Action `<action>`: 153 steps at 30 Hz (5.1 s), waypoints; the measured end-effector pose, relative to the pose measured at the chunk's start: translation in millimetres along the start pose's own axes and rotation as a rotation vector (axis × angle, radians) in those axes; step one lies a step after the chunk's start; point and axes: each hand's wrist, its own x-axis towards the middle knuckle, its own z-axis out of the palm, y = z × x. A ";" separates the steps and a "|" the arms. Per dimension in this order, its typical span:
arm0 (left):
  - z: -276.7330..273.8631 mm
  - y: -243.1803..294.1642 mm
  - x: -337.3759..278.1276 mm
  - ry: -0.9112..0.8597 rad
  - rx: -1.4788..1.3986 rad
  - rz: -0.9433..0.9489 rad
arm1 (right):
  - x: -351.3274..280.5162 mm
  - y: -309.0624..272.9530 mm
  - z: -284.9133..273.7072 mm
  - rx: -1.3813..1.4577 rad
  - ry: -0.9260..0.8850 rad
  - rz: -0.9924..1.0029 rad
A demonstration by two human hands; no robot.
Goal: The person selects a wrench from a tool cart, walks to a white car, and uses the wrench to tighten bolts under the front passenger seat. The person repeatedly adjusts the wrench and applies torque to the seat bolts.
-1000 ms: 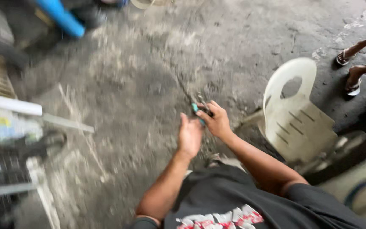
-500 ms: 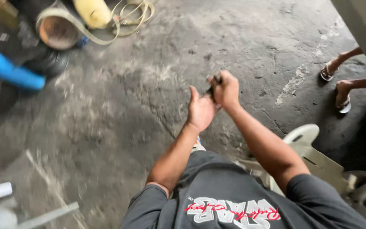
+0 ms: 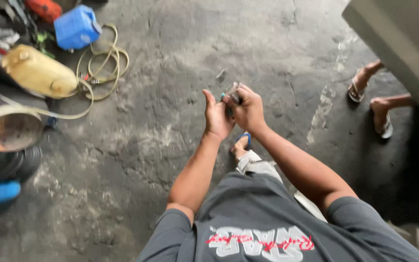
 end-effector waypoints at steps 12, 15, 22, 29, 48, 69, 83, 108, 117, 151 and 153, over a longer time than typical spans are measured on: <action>-120.1 149.9 311.6 0.476 0.486 -0.065 | 335.0 158.5 34.5 -0.062 -0.003 0.047; -178.6 183.9 373.9 0.403 0.557 -0.128 | 435.8 232.2 49.0 -0.165 0.102 0.119; -304.0 295.4 589.3 0.289 0.538 -0.277 | 607.3 361.4 66.9 0.200 0.276 0.310; -379.0 333.4 800.3 0.119 0.722 -0.434 | 782.8 418.8 53.2 0.247 0.565 0.570; -695.5 404.2 1311.3 0.020 1.103 -0.372 | 1221.6 783.6 -44.0 1.063 0.300 0.928; -895.3 432.4 1895.1 0.178 1.541 -0.208 | 1612.2 1158.0 -183.6 -0.126 0.557 0.849; -1024.5 192.0 2136.2 0.126 1.124 -0.898 | 1659.1 1297.7 -420.2 -0.776 0.406 0.662; -970.8 -228.5 2331.2 -0.452 0.515 -1.285 | 1562.3 1365.8 -745.5 0.680 1.524 0.882; -882.8 -277.1 2356.4 -1.068 1.105 -1.087 | 1537.4 1366.6 -783.3 0.818 1.512 0.757; -896.1 -310.3 2339.9 -1.069 1.278 -0.974 | 1505.0 1319.0 -817.4 -0.684 0.939 1.192; -886.5 -310.7 2340.0 -1.106 1.167 -0.885 | 1506.7 1315.8 -827.3 -0.742 0.946 1.091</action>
